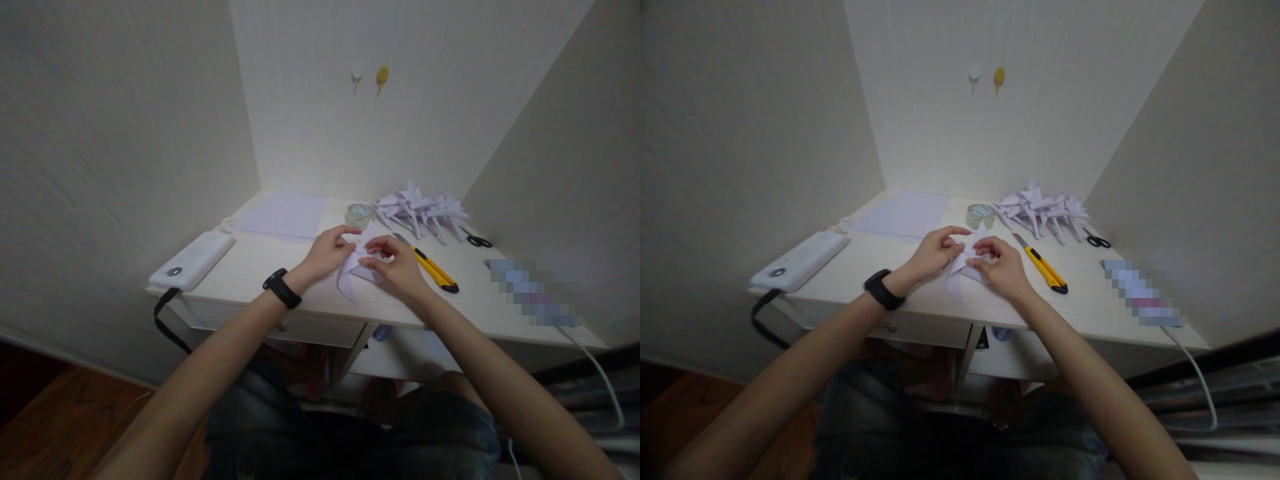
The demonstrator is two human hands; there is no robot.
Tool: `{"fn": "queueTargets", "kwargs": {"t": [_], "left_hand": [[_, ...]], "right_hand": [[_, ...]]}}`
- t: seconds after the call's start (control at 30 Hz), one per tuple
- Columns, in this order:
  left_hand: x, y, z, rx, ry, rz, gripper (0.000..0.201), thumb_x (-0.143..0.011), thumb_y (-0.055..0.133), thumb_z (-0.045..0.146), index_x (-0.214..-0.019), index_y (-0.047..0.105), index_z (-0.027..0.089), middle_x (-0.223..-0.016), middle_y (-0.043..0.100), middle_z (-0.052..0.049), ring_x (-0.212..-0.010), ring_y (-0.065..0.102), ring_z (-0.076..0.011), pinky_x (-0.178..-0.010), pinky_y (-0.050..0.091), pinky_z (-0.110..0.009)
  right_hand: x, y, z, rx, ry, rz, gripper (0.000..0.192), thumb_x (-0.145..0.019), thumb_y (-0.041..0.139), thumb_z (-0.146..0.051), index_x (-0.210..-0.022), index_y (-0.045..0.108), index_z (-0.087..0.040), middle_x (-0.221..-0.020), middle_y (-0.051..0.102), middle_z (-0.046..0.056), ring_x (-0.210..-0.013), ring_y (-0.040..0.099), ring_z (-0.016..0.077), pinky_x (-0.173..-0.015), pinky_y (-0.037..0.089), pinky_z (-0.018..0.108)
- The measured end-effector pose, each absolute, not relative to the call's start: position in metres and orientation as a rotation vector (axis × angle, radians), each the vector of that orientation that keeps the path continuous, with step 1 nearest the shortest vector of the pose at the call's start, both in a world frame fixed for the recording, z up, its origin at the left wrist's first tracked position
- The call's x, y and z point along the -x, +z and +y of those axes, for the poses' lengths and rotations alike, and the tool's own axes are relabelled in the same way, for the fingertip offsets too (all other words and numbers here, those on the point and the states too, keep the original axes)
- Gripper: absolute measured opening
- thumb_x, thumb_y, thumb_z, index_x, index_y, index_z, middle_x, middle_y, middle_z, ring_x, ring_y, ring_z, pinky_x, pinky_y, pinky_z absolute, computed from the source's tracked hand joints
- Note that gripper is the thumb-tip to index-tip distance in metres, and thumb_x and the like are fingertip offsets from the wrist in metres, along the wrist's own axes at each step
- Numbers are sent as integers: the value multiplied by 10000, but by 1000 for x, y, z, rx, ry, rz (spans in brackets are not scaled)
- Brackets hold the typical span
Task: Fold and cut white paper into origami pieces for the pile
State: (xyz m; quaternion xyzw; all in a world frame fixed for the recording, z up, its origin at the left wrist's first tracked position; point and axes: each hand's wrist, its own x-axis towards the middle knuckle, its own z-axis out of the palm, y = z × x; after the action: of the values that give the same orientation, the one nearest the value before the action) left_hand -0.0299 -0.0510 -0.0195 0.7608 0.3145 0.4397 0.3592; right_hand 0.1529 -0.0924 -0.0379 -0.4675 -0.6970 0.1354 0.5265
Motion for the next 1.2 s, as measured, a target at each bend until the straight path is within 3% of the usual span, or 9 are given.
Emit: {"fn": "queueTargets", "kwargs": {"t": [0.27, 0.57, 0.67, 0.73, 0.87, 1.0, 1.2], "left_hand": [[29, -20, -50, -1869, 1063, 746, 360, -831, 614, 210, -1175, 665, 119, -473, 415, 93, -427, 312, -62, -467, 223, -214], [32, -16, -56, -1808, 965, 669, 479, -771, 672, 233, -1229, 592, 115, -592, 589, 46, -416, 381, -46, -449, 271, -202], [33, -14, -61, -1858, 1150, 731, 486, -787, 649, 243, -1257, 560, 158, -755, 676, -8, -426, 421, -50, -452, 301, -210], [34, -13, -63, -1883, 1404, 818, 410, -779, 640, 215, -1183, 582, 176, -837, 685, -27, -489, 481, -65, -483, 335, -214], [36, -16, -54, -1848, 1673, 1018, 149, -776, 552, 149, -908, 613, 183, -761, 628, -9, -607, 527, -108, -567, 389, -232], [33, -24, -37, -1703, 1376, 1016, 164, -732, 538, 132, -853, 642, 168, -891, 680, -58, -772, 597, -163, -696, 467, -285], [34, -18, -46, -1448, 895, 598, 293, -773, 642, 249, -1051, 713, 187, -1137, 695, -110, -987, 635, -211, -784, 491, -316]], "right_hand": [[-155, -41, -86, 1079, 535, -1541, 324, -616, 834, -333, -874, 685, -206, -767, 689, 7, -701, 611, 171, -662, 414, 310], [-157, -40, -85, 1030, 736, -1449, 397, -567, 874, -376, -860, 666, -207, -695, 675, -5, -621, 590, 152, -600, 419, 295], [-160, -40, -82, 1019, 714, -1378, 382, -540, 886, -364, -824, 679, -214, -716, 675, 1, -634, 590, 151, -596, 438, 293], [-163, -39, -81, 1023, 666, -1314, 381, -523, 889, -365, -812, 688, -219, -742, 678, 5, -654, 596, 157, -604, 457, 299], [-167, -37, -78, 1062, 557, -1211, 369, -546, 871, -375, -850, 728, -222, -780, 697, 16, -662, 586, 163, -627, 474, 320], [-166, -37, -75, 1044, 548, -1104, 306, -569, 853, -388, -797, 736, -220, -788, 718, 37, -694, 606, 185, -649, 479, 339], [-162, -36, -73, 1019, 596, -978, 327, -517, 860, -383, -744, 690, -221, -722, 703, 23, -683, 622, 189, -630, 474, 327]]}}
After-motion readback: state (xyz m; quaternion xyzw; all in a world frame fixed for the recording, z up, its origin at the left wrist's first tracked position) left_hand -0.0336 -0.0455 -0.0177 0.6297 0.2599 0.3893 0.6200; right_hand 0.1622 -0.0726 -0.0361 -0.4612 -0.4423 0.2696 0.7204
